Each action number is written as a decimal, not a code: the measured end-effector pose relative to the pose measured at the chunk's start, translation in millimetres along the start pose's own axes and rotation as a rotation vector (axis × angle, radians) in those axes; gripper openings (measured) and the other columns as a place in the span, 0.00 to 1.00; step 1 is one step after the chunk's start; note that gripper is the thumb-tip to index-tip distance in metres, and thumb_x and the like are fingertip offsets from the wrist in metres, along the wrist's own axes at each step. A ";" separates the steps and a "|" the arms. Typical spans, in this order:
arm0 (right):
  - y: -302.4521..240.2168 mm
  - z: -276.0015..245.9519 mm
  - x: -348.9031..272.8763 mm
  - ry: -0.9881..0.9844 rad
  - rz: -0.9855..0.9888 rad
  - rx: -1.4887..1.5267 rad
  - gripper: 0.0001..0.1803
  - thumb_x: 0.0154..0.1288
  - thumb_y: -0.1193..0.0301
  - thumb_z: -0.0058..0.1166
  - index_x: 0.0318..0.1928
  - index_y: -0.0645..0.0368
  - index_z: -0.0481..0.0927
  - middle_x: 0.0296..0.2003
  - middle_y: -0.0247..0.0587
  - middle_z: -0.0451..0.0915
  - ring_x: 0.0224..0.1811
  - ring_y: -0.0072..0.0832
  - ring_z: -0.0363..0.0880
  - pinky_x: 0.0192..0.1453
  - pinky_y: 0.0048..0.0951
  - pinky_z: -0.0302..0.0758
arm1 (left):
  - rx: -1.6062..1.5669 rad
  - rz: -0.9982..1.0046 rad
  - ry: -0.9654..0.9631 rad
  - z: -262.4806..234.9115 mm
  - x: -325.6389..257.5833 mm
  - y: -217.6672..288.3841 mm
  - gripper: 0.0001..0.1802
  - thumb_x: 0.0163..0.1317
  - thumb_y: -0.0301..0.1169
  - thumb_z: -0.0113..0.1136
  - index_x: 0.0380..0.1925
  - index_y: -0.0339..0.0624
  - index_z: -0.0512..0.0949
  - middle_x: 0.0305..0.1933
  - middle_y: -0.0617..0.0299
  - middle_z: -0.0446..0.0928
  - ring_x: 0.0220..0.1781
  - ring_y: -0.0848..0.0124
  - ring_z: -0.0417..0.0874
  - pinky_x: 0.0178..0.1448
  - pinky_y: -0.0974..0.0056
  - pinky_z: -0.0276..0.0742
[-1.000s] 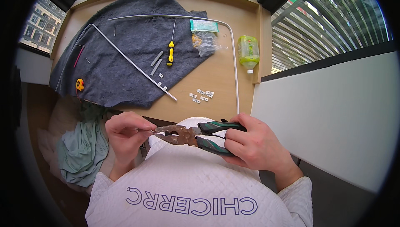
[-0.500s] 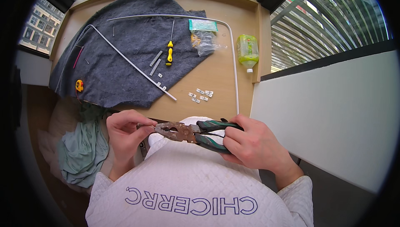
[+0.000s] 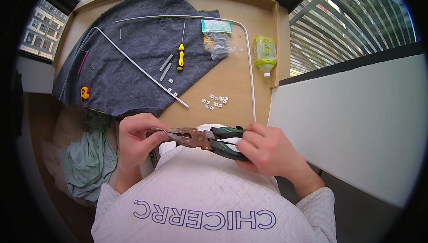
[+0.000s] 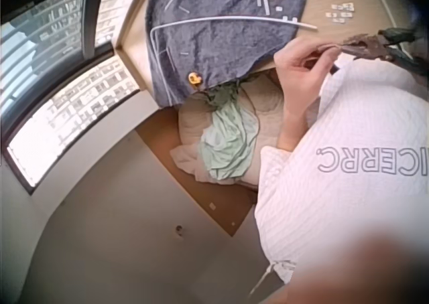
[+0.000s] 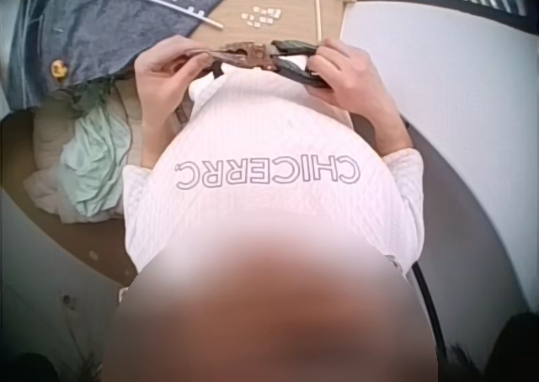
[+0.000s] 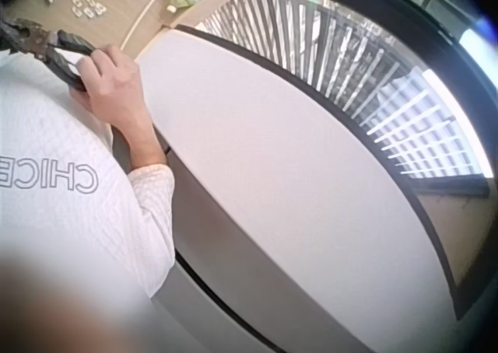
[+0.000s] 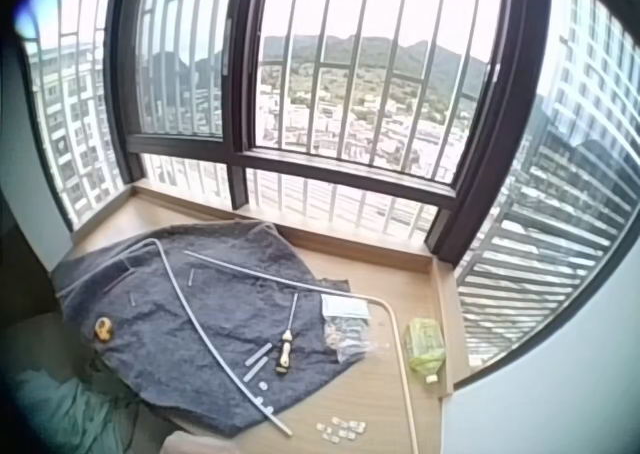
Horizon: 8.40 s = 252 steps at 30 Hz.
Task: The person assembles white cable ties with small white plastic clips using pliers. They repeatedly pick up a cable tie and a clip, insert the tie into the clip, and crimp it with pliers, then place the finished unit on the table.
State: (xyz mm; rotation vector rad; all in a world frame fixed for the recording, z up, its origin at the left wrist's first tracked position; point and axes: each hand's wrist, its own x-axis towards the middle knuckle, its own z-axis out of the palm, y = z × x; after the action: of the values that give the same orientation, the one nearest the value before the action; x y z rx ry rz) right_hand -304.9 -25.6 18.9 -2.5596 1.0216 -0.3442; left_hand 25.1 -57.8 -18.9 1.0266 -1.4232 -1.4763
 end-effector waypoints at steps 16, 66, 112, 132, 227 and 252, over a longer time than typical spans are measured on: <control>1.7 -8.2 4.6 -0.022 -0.022 0.019 0.22 0.40 0.68 0.76 0.31 0.53 0.73 0.34 0.35 0.77 0.45 0.41 0.84 0.40 0.37 0.84 | 0.126 0.070 -0.087 -4.8 -4.3 8.7 0.08 0.54 0.16 0.75 0.35 0.34 0.92 0.32 0.55 0.90 0.29 0.72 0.87 0.34 0.71 0.77; -20.0 27.9 -17.6 -0.125 0.237 0.121 0.32 0.48 0.66 0.75 0.54 0.61 0.79 0.35 0.40 0.77 0.33 0.38 0.81 0.37 0.39 0.78 | 0.685 0.330 -0.339 5.1 -31.0 -0.4 0.10 0.58 0.34 0.79 0.32 0.43 0.87 0.22 0.62 0.81 0.22 0.64 0.82 0.27 0.61 0.76; -14.3 36.3 -18.1 0.209 0.118 0.242 0.19 0.38 0.72 0.76 0.30 0.55 0.76 0.34 0.34 0.78 0.51 0.48 0.80 0.51 0.47 0.72 | -0.313 0.007 0.290 25.4 -35.5 -4.2 0.08 0.61 0.14 0.67 0.39 0.33 0.81 0.41 0.54 0.86 0.38 0.68 0.87 0.45 0.67 0.84; -22.3 24.6 -6.8 0.181 0.180 0.145 0.15 0.44 0.76 0.72 0.29 0.55 0.76 0.38 0.35 0.80 0.55 0.49 0.78 0.55 0.48 0.69 | 0.746 0.372 0.300 18.8 -33.0 5.6 0.16 0.53 0.14 0.71 0.42 0.39 0.90 0.34 0.60 0.80 0.29 0.68 0.81 0.32 0.65 0.75; 5.6 23.9 23.2 0.016 0.157 0.512 0.18 0.63 0.63 0.74 0.33 0.62 0.77 0.35 0.43 0.78 0.42 0.46 0.76 0.44 0.41 0.76 | -0.212 -0.069 0.190 3.1 -4.8 -5.3 0.12 0.67 0.14 0.66 0.49 0.29 0.89 0.42 0.56 0.80 0.40 0.69 0.87 0.48 0.68 0.90; 3.7 54.5 26.5 0.019 0.465 0.552 0.18 0.57 0.74 0.68 0.47 0.62 0.79 0.36 0.49 0.81 0.39 0.48 0.83 0.43 0.43 0.79 | 0.117 -0.036 0.067 16.2 -7.8 17.5 0.19 0.60 0.15 0.69 0.52 0.34 0.90 0.36 0.57 0.81 0.37 0.73 0.87 0.43 0.70 0.83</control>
State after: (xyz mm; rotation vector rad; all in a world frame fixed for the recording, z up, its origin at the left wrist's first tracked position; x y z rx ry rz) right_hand -269.1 -33.5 -29.6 -1.7784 1.2756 -0.4449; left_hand 12.8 -45.5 -0.8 1.1687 -1.4636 -1.3843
